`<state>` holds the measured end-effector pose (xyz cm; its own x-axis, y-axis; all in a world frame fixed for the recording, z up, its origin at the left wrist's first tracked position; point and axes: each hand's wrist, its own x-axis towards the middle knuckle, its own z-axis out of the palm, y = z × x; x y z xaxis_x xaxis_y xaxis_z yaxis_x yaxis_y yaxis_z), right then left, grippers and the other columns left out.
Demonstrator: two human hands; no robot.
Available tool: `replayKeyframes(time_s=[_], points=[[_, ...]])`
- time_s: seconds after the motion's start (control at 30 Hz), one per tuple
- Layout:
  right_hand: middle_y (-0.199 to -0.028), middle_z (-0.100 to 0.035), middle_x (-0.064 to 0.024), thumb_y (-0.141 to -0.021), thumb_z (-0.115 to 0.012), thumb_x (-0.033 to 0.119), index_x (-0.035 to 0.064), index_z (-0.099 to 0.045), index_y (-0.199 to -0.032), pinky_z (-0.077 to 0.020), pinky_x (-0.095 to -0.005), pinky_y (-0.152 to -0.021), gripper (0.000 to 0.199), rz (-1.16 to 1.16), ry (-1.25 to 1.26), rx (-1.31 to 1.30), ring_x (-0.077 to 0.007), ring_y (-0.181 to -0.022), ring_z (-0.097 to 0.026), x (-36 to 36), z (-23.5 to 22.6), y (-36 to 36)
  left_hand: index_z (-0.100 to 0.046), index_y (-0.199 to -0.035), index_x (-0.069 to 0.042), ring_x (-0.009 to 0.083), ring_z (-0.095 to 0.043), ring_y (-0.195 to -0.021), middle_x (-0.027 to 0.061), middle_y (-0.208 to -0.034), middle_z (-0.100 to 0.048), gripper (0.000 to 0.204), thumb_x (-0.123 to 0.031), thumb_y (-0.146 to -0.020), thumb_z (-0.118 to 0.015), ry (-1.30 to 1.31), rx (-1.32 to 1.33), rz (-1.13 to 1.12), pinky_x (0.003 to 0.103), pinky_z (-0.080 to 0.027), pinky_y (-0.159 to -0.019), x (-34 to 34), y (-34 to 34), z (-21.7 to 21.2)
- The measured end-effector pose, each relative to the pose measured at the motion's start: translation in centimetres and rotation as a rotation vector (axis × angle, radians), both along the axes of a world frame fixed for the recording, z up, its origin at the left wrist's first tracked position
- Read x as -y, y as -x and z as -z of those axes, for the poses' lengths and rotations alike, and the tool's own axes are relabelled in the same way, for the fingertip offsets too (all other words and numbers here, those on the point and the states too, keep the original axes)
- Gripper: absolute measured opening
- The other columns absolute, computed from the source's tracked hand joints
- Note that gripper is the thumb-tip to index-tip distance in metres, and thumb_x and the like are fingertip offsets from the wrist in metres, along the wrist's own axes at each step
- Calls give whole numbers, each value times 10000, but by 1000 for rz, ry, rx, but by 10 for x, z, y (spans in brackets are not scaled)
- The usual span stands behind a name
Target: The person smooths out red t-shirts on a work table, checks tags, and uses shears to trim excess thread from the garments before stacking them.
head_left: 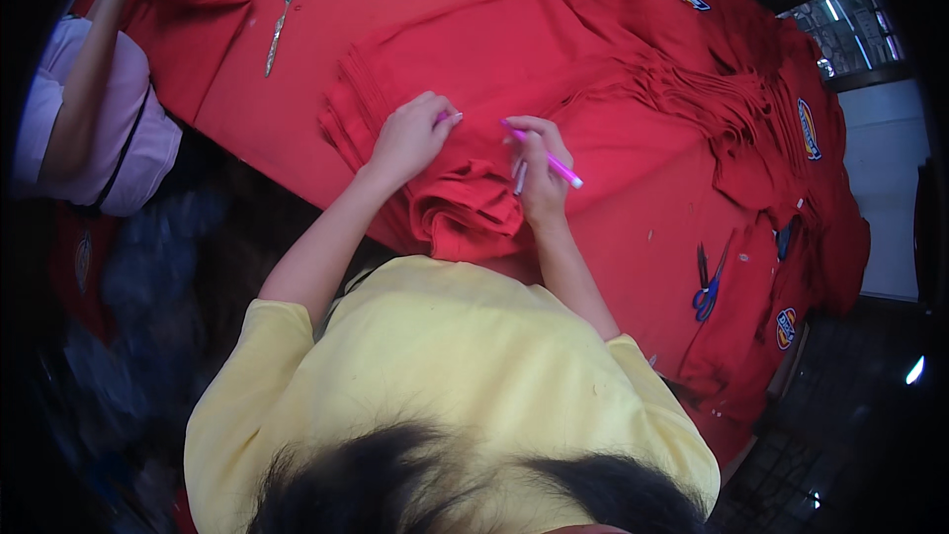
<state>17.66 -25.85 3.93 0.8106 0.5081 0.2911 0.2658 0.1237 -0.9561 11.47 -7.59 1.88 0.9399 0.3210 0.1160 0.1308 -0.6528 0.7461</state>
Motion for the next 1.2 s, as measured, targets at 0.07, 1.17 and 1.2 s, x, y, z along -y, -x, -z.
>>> replayKeyframes(time_s=[0.07,1.17,1.2], points=[[-769,-620,-59,-901,-523,62,-19,-630,-942,-437,-246,-566,141,51,56,-16,-105,-648,-566,-12,-5,6,-650,-939,-12,246,-621,-786,115,-823,-631,271,-262,-833,-652,216,-8,10,355,-478,-710,-12,-2,6],[-752,-647,-45,-927,-505,90,-14,-637,-960,-343,-198,-460,171,55,57,156,-24,-487,-426,-24,3,9,-667,-930,-6,180,-621,-774,103,-834,-663,214,-204,-878,-604,498,-29,-7,303,-471,-724,-16,0,11],[-755,-647,-45,-931,-503,96,-15,-637,-961,-348,-200,-461,176,51,71,164,-26,-496,-435,-26,3,8,-665,-940,5,150,-612,-772,93,-838,-668,216,-192,-887,-595,583,-19,29,288,-466,-734,-18,0,11]])
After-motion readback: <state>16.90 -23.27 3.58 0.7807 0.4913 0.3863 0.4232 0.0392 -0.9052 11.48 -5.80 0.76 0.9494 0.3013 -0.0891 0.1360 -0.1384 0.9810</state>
